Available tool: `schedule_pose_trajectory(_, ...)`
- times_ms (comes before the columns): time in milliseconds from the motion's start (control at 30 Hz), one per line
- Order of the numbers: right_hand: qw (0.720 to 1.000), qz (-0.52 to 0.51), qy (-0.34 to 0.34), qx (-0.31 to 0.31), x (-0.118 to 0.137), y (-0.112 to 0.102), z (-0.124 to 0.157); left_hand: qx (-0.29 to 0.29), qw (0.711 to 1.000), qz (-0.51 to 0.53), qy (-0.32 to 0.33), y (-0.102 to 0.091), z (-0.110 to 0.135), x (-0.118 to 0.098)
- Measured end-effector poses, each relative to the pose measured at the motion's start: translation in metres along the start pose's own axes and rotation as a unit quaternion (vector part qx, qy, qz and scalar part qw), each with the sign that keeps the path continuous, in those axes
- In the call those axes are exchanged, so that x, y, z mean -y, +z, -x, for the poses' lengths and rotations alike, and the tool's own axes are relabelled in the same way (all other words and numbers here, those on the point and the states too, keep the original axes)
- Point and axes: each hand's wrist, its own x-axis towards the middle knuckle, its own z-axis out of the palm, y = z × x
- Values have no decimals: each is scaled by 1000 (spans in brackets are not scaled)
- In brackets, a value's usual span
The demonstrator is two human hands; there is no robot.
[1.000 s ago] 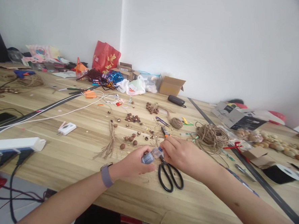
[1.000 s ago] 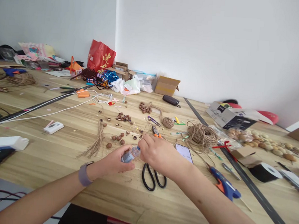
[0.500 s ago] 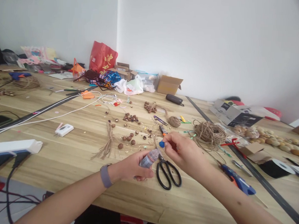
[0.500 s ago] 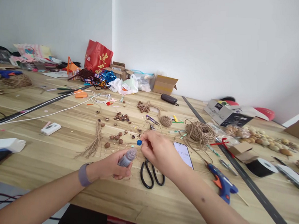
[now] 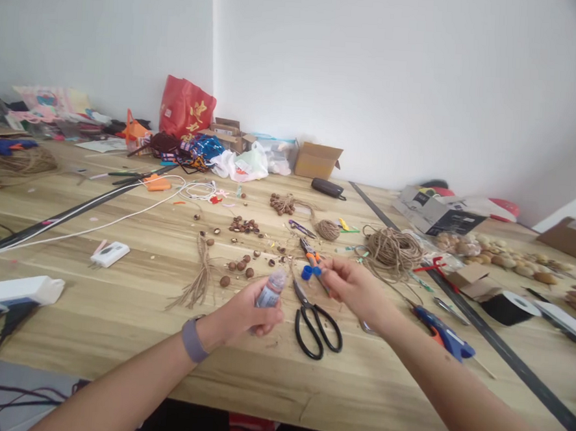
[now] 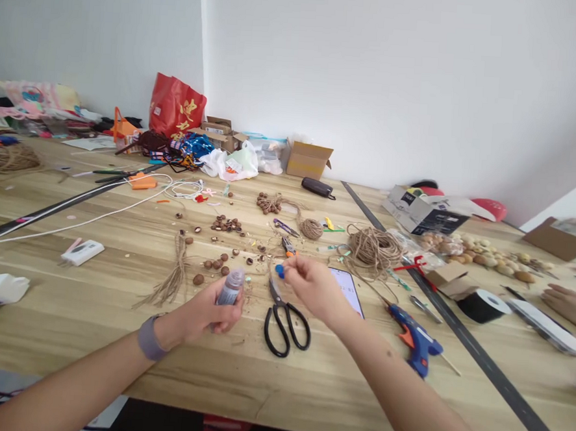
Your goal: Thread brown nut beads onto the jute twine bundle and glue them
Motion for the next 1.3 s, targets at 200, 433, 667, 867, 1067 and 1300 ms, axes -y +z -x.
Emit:
schedule_pose_trajectory(200,985,-41,159,-48,-47,-45,-20,-25,999,-21,-3,-3,-1,2)
schedule_pose_trajectory(433,957,96,252,-108,-94,-79,-41,-27,999,-32,7,-4,-2,6)
schedule_pose_trajectory(667,934,245,246,-87,-110,-86,-76,-25,999,-34,17,-5,-5,9)
schedule_pose_trajectory(867,914,317,244,-64,-114,-83,-110,-18,998,-45,26,-7,-7,10)
schedule_pose_trajectory(1067,897,358,257,-42,-121,-84,-141,-55,998,-32,11,-5,-6,4)
schedule_pose_trajectory(1300,879,386,279,-21,-137,-87,-169,-84,996,-21,-1,-9,-7,2)
